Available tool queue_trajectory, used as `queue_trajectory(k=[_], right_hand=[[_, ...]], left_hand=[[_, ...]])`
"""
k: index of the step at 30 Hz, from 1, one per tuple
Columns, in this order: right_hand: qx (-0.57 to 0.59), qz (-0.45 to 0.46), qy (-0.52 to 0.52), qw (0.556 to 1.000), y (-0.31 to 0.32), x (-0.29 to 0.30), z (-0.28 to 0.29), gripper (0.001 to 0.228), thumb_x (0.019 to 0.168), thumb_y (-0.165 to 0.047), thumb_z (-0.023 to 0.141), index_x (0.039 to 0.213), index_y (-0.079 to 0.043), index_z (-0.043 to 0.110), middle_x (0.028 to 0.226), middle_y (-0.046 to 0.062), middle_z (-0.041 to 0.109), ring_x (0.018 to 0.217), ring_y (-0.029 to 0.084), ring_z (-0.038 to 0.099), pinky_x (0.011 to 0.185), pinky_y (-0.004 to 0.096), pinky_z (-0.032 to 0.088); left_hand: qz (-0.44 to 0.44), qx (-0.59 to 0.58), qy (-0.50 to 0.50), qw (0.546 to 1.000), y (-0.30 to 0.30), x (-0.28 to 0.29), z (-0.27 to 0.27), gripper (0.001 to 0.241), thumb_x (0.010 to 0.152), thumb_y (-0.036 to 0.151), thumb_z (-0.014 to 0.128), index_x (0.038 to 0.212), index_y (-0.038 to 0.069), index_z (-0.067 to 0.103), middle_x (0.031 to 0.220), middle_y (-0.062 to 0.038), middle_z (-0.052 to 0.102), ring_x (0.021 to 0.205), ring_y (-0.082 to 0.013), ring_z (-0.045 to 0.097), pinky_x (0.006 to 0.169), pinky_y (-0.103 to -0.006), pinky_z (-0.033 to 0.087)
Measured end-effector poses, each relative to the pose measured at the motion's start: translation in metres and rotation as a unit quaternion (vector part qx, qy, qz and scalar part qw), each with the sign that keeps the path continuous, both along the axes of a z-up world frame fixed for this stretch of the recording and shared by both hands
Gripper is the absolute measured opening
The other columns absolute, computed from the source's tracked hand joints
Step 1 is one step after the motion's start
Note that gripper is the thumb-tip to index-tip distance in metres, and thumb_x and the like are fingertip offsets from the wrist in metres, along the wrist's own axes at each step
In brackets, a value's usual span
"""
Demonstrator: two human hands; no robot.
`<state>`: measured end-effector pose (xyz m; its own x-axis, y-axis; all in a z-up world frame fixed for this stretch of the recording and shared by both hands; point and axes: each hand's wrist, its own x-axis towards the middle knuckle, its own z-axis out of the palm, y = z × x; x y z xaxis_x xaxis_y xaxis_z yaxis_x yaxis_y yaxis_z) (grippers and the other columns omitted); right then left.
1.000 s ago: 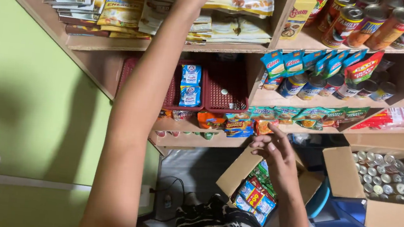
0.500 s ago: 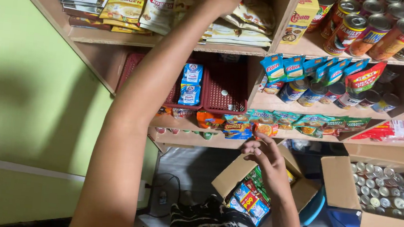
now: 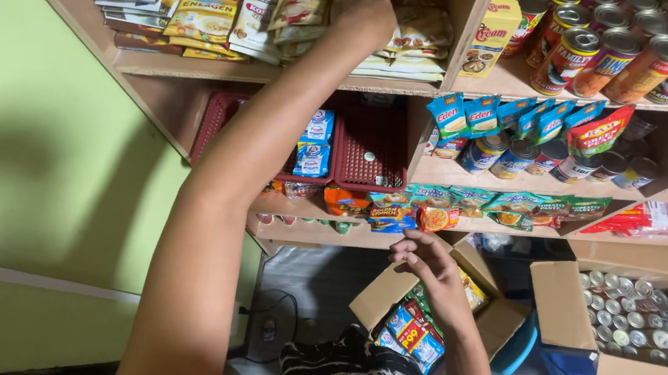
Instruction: Stocking grocery shelves with various packaged goods and coffee packets from boxes.
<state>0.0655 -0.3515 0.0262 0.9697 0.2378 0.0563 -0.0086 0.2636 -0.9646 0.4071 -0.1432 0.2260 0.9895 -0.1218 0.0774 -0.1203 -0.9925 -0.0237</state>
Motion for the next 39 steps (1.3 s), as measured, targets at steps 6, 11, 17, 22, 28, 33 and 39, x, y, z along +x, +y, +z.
queue_trajectory(k=[6,11,17,22,28,33,39], right_hand=[[-0.007,0.006,0.007,1.000,0.002,-0.008,0.004,0.038,0.100,-0.009,0.058,0.136,0.001,0.056,0.116,0.011,0.070,0.105,0.020,0.068,0.092,0.037,0.056],[-0.004,0.000,0.006,1.000,-0.004,-0.014,0.000,0.038,0.100,-0.010,0.059,0.136,0.001,0.057,0.117,0.011,0.070,0.104,0.019,0.067,0.091,0.037,0.056],[-0.015,-0.008,0.028,0.999,0.000,-0.018,-0.006,0.037,0.099,-0.010,0.061,0.134,0.002,0.058,0.115,0.011,0.071,0.103,0.019,0.067,0.091,0.037,0.057],[-0.014,0.012,0.020,1.000,0.002,-0.018,-0.012,0.037,0.099,-0.011,0.061,0.133,0.001,0.058,0.115,0.009,0.071,0.103,0.018,0.067,0.090,0.036,0.057],[-0.028,0.021,0.048,0.998,0.014,-0.020,-0.011,0.037,0.097,-0.013,0.063,0.132,0.000,0.060,0.113,0.008,0.072,0.102,0.018,0.068,0.088,0.036,0.057],[-0.041,0.025,0.051,0.998,0.013,-0.022,-0.013,0.038,0.097,-0.013,0.064,0.132,0.000,0.060,0.113,0.008,0.073,0.103,0.018,0.069,0.087,0.035,0.056],[-0.039,0.027,0.045,0.998,0.016,-0.023,-0.017,0.038,0.097,-0.015,0.064,0.132,0.001,0.060,0.113,0.009,0.073,0.102,0.018,0.068,0.087,0.035,0.056]], left_hand=[[-0.061,0.004,-0.086,0.994,0.000,-0.017,0.015,0.034,0.095,0.019,0.056,0.122,0.003,0.070,0.143,-0.022,0.054,0.144,-0.0448,0.028,0.116,-0.0573,0.022],[-0.272,0.017,-0.022,0.962,-0.001,-0.076,0.045,0.058,0.075,0.020,0.073,0.131,0.009,0.059,0.134,-0.016,0.057,0.132,-0.0356,0.045,0.109,-0.0582,0.036],[-0.308,0.032,-0.181,0.933,0.006,-0.022,-0.038,0.040,0.096,0.005,0.059,0.136,0.004,0.055,0.135,-0.021,0.060,0.128,-0.0430,0.053,0.102,-0.0676,0.040],[-0.296,0.020,-0.243,0.924,0.003,-0.049,-0.046,0.047,0.096,0.005,0.055,0.143,0.002,0.052,0.140,-0.022,0.058,0.132,-0.0420,0.052,0.106,-0.0691,0.036],[-0.309,-0.054,-0.257,0.914,0.015,-0.069,-0.044,0.057,0.096,0.016,0.062,0.150,0.009,0.048,0.150,-0.020,0.051,0.139,-0.0414,0.046,0.114,-0.0646,0.031],[-0.203,-0.106,-0.315,0.921,0.061,-0.105,0.002,0.055,0.101,0.044,0.070,0.146,0.020,0.052,0.157,-0.013,0.051,0.144,-0.0339,0.046,0.122,-0.0610,0.029],[0.044,-0.239,-0.179,0.953,0.102,-0.096,-0.003,0.097,0.084,0.065,0.080,0.153,0.008,0.042,0.158,-0.031,0.031,0.120,-0.0478,0.057,0.090,-0.0649,0.050]])
